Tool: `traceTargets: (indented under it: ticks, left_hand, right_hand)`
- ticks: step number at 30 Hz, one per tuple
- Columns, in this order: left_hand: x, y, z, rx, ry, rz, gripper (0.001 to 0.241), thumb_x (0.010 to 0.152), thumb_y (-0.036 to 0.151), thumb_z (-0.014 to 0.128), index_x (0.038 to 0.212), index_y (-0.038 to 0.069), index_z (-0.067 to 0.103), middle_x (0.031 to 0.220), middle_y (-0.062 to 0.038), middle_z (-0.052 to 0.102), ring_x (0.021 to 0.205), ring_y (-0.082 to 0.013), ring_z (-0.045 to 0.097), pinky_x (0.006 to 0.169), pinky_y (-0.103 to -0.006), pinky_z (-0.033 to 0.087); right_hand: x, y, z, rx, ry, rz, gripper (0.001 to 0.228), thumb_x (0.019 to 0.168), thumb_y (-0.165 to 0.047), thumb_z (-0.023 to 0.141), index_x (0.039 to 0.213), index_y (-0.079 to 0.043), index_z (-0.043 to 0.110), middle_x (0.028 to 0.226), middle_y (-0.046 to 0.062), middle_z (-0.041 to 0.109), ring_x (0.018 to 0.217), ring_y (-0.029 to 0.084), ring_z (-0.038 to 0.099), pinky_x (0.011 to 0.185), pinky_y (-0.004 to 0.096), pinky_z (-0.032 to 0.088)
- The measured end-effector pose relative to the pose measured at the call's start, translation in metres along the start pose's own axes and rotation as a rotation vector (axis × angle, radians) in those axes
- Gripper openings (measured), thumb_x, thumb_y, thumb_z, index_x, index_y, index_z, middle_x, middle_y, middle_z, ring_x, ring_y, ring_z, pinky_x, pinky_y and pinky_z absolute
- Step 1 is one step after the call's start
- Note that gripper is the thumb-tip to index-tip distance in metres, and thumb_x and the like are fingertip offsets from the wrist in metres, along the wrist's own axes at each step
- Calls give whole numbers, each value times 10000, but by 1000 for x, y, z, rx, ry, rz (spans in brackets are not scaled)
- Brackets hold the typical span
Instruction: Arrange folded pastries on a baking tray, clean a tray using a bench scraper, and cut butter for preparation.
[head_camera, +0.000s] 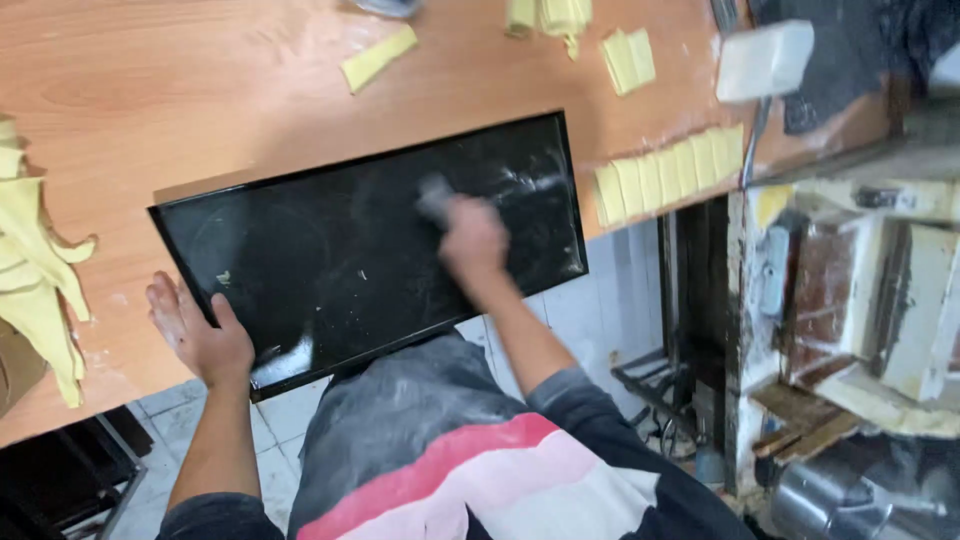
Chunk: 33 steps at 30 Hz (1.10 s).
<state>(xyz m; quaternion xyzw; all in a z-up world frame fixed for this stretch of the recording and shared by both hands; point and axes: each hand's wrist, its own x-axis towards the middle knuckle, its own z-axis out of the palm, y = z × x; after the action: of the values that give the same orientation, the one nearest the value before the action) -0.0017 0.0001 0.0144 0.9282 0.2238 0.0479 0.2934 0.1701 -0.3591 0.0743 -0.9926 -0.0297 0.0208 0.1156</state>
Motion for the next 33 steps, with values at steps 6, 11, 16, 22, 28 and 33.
traceTargets:
  ticks: [6,11,16,22,28,33]
  left_hand:
    - [36,0,15,4,75,24,631,1009,169,624,1573,-56,452,1709,-231,363,1590,-447,280,1309,-562,201]
    - [12,5,-2,27,-8,-23,663,1015,145,643,1606,-57,420,1701,-217,398,1605,-456,281,1326,-570,187]
    - [19,7,-3,-21,-12,-42,689,992,140,656,1605,-52,408,1677,-226,412,1594,-463,286,1325,-580,173]
    - [31,9,0,-78,10,-3,687,996,161,644,1595,-66,397,1673,-256,399,1588,-479,256,1301,-596,145]
    - [14,-2,-10,-128,29,-2,645,1040,191,606,1600,-49,396,1677,-221,390,1588,-442,251,1300,-579,140]
    - [17,-12,1,-99,12,0,630,1023,193,594,1586,-24,414,1684,-183,388,1594,-410,260,1301,-571,135]
  right_hand:
    - [52,20,-80,120,-88,154,409,754,-41,561,1077,-148,788,1086,164,737,1037,385,674,885,475,549]
    - [90,156,-3,-255,156,144,247,847,-126,626,1086,-70,650,1028,184,648,981,426,628,796,563,524]
    - [77,70,7,-157,71,57,395,832,-51,606,1213,-135,669,1035,131,639,993,393,631,804,544,537]
    - [62,-25,26,-106,-41,-97,390,830,-52,618,1214,-117,637,1046,111,629,969,347,639,788,489,567]
    - [4,-145,29,-31,-271,-296,282,980,-104,562,1254,-145,618,1072,100,632,1006,321,652,792,469,574]
    - [-18,-59,-18,117,-250,-24,373,718,-68,623,1068,-132,736,1061,173,692,967,396,660,842,505,547]
